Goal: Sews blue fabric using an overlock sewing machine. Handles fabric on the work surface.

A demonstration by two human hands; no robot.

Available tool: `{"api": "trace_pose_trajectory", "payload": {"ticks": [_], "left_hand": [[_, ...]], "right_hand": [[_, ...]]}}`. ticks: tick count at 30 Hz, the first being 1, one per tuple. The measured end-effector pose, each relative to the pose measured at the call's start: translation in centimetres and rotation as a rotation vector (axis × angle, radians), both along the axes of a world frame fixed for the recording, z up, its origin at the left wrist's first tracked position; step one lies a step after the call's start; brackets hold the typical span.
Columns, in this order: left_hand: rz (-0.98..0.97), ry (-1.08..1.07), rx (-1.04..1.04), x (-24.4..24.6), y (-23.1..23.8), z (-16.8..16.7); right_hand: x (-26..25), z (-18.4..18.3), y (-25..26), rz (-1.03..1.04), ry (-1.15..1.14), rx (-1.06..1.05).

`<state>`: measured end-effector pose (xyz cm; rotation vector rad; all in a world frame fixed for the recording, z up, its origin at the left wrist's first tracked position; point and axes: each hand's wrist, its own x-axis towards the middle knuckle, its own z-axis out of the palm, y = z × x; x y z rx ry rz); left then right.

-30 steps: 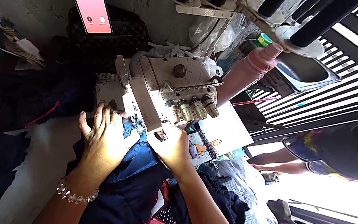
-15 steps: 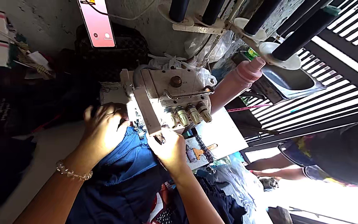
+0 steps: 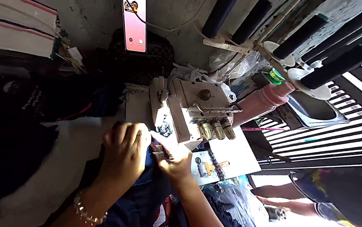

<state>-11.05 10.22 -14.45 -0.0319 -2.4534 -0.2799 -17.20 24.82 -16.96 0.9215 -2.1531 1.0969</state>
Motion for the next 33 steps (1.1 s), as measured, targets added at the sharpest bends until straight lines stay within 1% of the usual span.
{"api": "trace_pose_trajectory", "payload": {"ticks": [3, 5, 9, 13, 16, 18, 22, 24, 27, 30, 32, 33], "left_hand": [[-0.065, -0.010, 0.077, 0.0, -0.4, -1.1], [-0.069, -0.037, 0.144, -0.1, -1.1, -0.9], [-0.051, -0.121, 0.195, -0.6, -2.1, -0.5], [-0.058, -0.142, 0.244, -0.5, -3.0, -0.4], [-0.084, -0.126, 0.301, -0.2, -4.0, -0.8], [-0.111, -0.159, 0.431, 0.1, -4.9, -0.9], [-0.229, -0.250, 0.782, 0.0, -7.0, -1.0], [-0.239, -0.277, 0.855, -0.3, -7.3, -0.7], [-0.225, -0.296, 0.902, -0.7, -7.2, -0.4], [-0.215, -0.295, 0.865, -0.8, -6.7, -0.1], [-0.201, -0.258, 0.774, -0.7, -6.2, -0.1], [-0.175, -0.229, 0.667, -0.5, -5.9, 0.0]], "right_hand": [[-0.1, 0.1, 0.4, 0.024, 0.056, 0.057], [0.0, 0.4, 1.3, 0.052, 0.087, 0.109], [-0.2, 0.8, 2.5, 0.065, 0.139, 0.184], [-0.4, 1.6, 1.1, 0.036, 0.174, 0.225], [-0.5, 1.2, 0.5, 0.035, 0.169, 0.222], [-0.5, 1.0, 0.7, 0.044, 0.163, 0.223], [-0.4, 1.1, 2.0, 0.064, 0.180, 0.268], [-0.4, 1.4, 2.8, 0.085, 0.183, 0.306], [-0.9, 2.3, 4.6, 0.133, 0.161, 0.377], [-1.9, 3.0, 6.5, 0.154, 0.130, 0.471], [-2.5, 3.2, 7.3, 0.142, 0.138, 0.541], [-2.8, 3.1, 7.7, 0.122, 0.145, 0.563]]}}
